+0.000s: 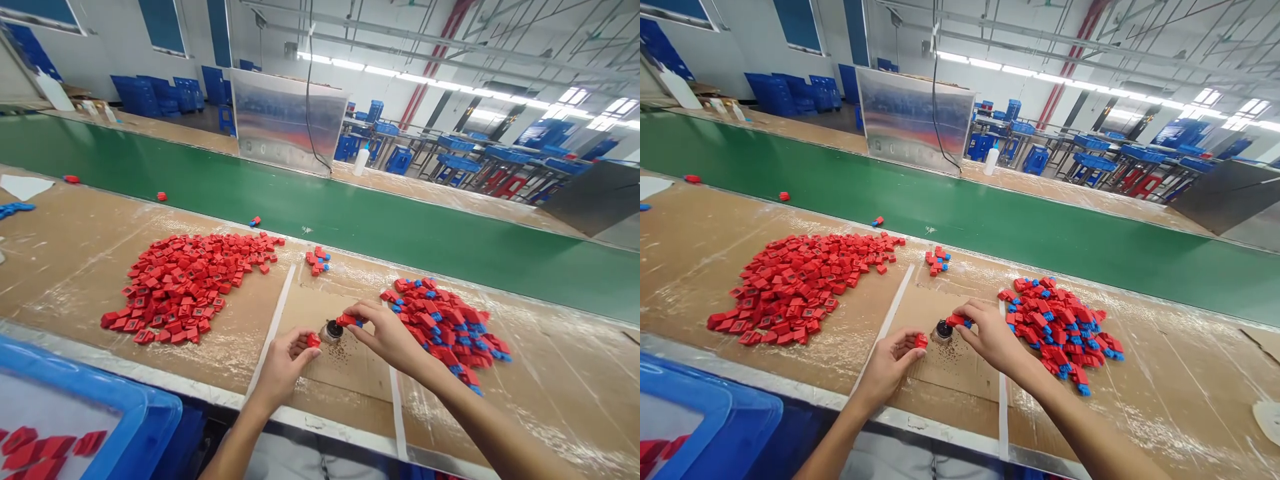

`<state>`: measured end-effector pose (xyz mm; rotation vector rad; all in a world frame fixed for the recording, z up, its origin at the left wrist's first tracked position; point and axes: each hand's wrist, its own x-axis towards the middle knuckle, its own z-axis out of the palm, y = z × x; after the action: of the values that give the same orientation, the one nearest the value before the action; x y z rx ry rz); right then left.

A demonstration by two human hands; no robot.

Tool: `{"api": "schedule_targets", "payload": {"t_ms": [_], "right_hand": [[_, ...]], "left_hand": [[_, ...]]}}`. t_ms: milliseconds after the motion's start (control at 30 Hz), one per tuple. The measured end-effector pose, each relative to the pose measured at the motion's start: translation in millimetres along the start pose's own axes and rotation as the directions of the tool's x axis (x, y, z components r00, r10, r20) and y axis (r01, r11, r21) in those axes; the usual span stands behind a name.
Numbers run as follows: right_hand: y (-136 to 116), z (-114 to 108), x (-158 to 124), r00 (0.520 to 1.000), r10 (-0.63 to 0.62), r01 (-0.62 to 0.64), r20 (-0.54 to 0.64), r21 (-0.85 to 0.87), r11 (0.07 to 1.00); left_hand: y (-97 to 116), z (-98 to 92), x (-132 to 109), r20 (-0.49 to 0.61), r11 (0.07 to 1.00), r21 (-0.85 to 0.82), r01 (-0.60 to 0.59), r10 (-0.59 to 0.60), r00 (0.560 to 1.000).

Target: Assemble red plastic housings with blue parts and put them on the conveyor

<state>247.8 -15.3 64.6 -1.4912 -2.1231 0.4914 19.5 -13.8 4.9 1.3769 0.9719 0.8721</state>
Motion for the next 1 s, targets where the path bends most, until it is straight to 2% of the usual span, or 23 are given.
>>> {"api": "schedule_targets", "payload": {"t_ms": [267, 500, 800, 1000], "right_hand": [[1, 0, 3, 0.997, -0.011, 0.010, 0.070, 0.003, 1.000], [-5, -5, 6, 0.994, -0.030, 0.039, 0.102, -0.086, 0.996], [-11, -13, 6, 0.998, -0.018, 0.022, 0.065, -0.066, 0.998], [-29, -20, -5, 1.000, 0.018, -0.018, 0.025, 0.027, 0.999]], "left_hand": [[3, 1.0, 2, -0.004, 1.000, 0.008, -0.016, 0.016, 1.000], [4, -0.2, -1, 0.048, 0.998, -0.070, 0.000, 0.003, 0.999], [5, 8.0, -7, 0.112, 0.976, -0.205, 0.070, -0.048, 0.993], [3, 8.5, -9, 0.151, 0.975, -0.212, 0.065, -0.033, 0.988]]}}
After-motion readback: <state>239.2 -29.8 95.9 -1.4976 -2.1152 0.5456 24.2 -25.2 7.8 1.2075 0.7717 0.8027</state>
